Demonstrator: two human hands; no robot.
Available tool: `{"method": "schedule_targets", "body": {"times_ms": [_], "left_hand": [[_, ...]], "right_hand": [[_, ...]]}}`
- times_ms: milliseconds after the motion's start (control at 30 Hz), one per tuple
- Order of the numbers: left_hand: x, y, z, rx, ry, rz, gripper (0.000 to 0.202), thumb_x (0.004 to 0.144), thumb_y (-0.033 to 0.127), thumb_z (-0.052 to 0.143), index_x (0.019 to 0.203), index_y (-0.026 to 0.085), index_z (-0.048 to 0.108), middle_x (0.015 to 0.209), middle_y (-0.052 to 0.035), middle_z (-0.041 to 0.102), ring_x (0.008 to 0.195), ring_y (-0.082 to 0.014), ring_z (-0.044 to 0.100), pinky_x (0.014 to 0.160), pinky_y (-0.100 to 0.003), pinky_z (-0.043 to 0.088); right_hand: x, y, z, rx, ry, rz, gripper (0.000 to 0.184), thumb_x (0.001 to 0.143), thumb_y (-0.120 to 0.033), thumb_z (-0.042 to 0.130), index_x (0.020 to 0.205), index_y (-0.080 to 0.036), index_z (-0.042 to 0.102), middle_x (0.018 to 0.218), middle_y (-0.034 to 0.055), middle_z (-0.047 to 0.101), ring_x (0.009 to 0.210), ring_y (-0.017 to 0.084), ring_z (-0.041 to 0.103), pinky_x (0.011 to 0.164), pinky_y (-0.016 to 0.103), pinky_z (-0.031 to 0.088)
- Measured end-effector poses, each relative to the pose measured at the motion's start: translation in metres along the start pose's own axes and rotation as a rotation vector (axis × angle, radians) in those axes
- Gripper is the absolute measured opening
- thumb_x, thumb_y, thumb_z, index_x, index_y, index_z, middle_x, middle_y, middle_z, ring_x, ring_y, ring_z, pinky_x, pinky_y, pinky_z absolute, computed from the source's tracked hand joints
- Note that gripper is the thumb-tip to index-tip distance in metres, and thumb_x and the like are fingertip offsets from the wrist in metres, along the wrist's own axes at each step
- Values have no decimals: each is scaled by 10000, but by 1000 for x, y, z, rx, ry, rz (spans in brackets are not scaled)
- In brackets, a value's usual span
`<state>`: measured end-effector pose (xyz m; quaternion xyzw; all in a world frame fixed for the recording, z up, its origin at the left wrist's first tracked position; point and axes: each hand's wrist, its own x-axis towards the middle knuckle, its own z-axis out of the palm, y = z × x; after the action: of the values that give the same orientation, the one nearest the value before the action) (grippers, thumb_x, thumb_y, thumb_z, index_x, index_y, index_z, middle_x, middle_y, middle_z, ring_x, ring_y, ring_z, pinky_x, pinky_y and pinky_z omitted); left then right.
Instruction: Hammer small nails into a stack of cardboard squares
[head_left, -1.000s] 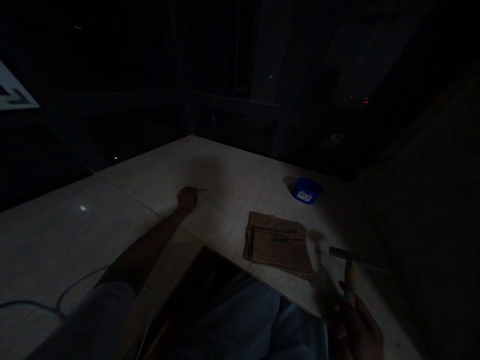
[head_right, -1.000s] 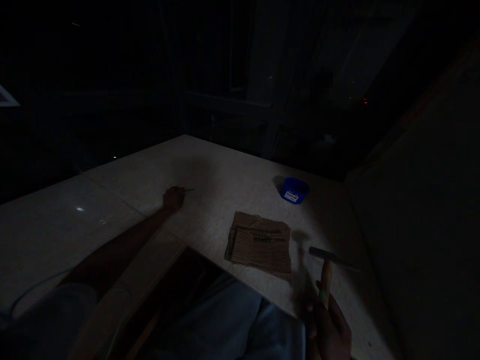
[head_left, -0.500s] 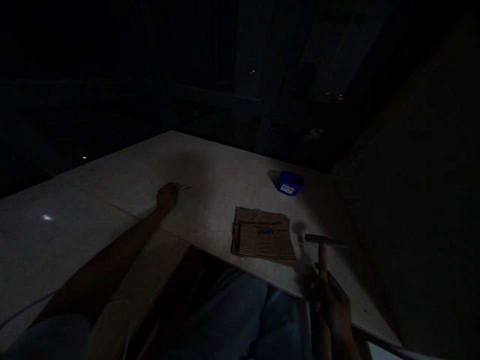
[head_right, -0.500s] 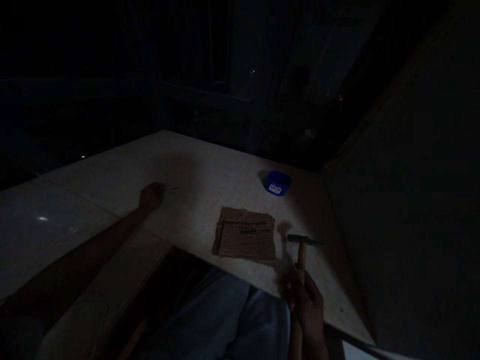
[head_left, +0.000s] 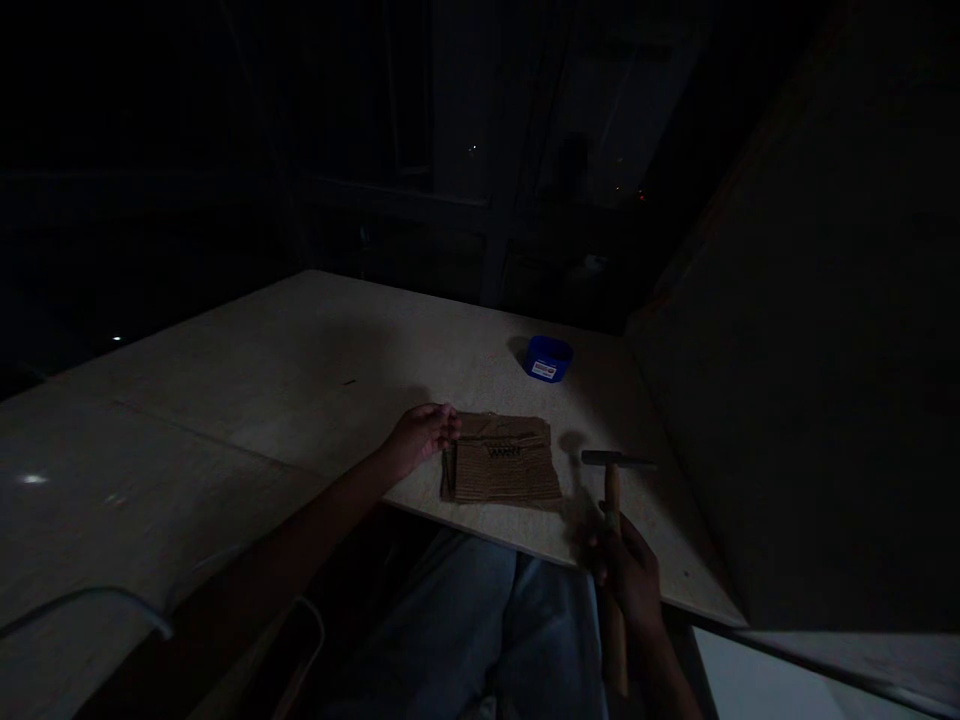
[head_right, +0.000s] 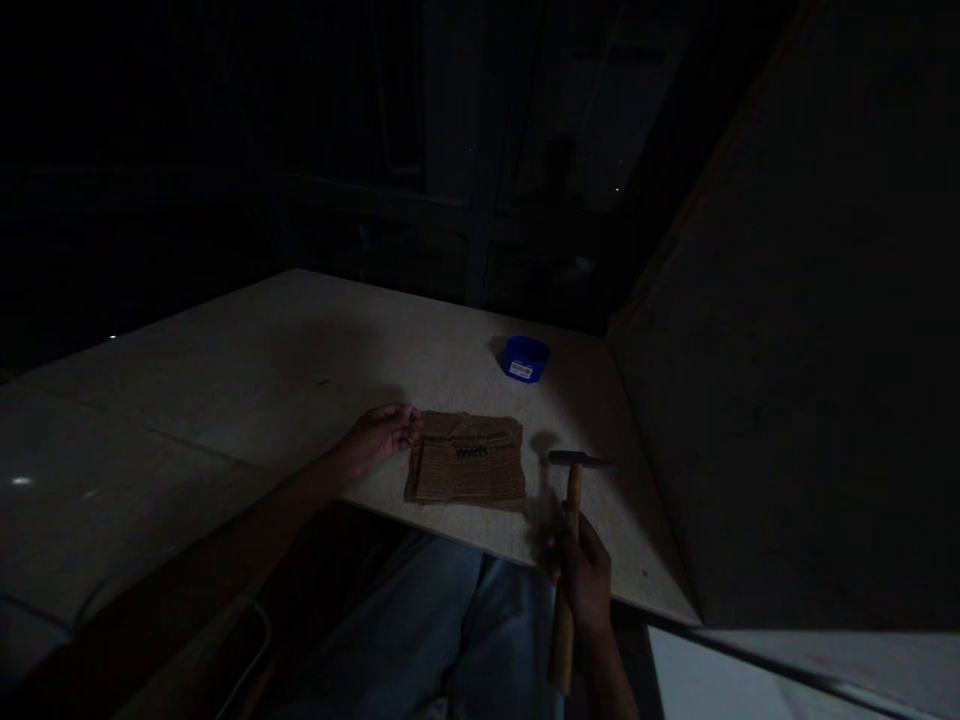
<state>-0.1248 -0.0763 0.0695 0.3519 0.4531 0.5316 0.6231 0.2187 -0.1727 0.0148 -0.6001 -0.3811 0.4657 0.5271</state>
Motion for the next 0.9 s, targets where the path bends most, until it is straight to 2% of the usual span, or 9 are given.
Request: {"method": "schedule_targets", "body": {"times_ms": [100,167,267,367,467,567,633,767,900], "left_hand": [[-2,-8,14,-179,-24,-162,159,801,182,788,882,110,672,818,-81,716,685,-128,689,602,-205,530],[-2,-10,18,-216,-3,-197,72,828,107,742,870,102,684,793,-77,710,693,-119,688,638,-204,550],[-2,-12,20,-175,11,-184,96,807,79,756,885,92,702,788,-73,715,714,-114,692,708,-217,571],[0,-16,20,16,5,-80,207,762,151,808,936,101,706,815,-71,733,715,-138,705,705,-251,576],[2,-24,20,368,9,127,203,791,249,768,951,138,714,814,-54,750,681,-166,707,646,-269,554],[3,-32,21,747,-45,367,103,847,258,682,881,191,752,843,-37,775,789,-187,723,755,-290,551],[4,-37,22,909,-95,458,148,881,228,626,862,219,772,891,-28,789,859,-189,725,822,-294,543],[8,-43,24,964,-139,529,267,908,136,537,938,228,787,892,-19,793,852,-177,733,817,-289,555],[12,-46,24,959,-163,548,315,910,105,520,1017,240,785,899,-10,797,859,-174,741,839,-296,572]], "right_hand": [[1,3,0,39,-13,-7,601,698,-623,761,1053,-149,653,606,-40,575,398,81,405,374,218,331],[1,3,0,54,-23,-8,556,713,-613,758,1012,-156,653,602,-43,568,395,75,396,373,213,324],[0,2,1,39,-26,-12,529,730,-603,751,1000,-160,651,613,-36,579,395,74,400,378,211,329],[-1,1,1,22,-31,-13,537,749,-612,731,1022,-157,650,620,-32,581,396,75,399,379,211,325],[-3,1,1,8,-29,-11,537,773,-599,714,1076,-160,651,629,-31,580,400,82,405,379,214,324],[-3,3,0,4,-35,-11,497,800,-558,706,1098,-163,656,634,-29,582,402,82,407,384,216,325],[-2,4,0,16,-42,-8,509,796,-551,711,1117,-160,653,629,-29,582,394,79,397,378,215,315],[-2,2,1,23,-33,-2,595,770,-574,720,1185,-157,628,645,-26,592,385,82,404,367,218,326],[-3,-3,3,-10,-20,11,592,767,-566,723,1180,-150,638,636,-22,588,379,87,413,355,221,332]]}}
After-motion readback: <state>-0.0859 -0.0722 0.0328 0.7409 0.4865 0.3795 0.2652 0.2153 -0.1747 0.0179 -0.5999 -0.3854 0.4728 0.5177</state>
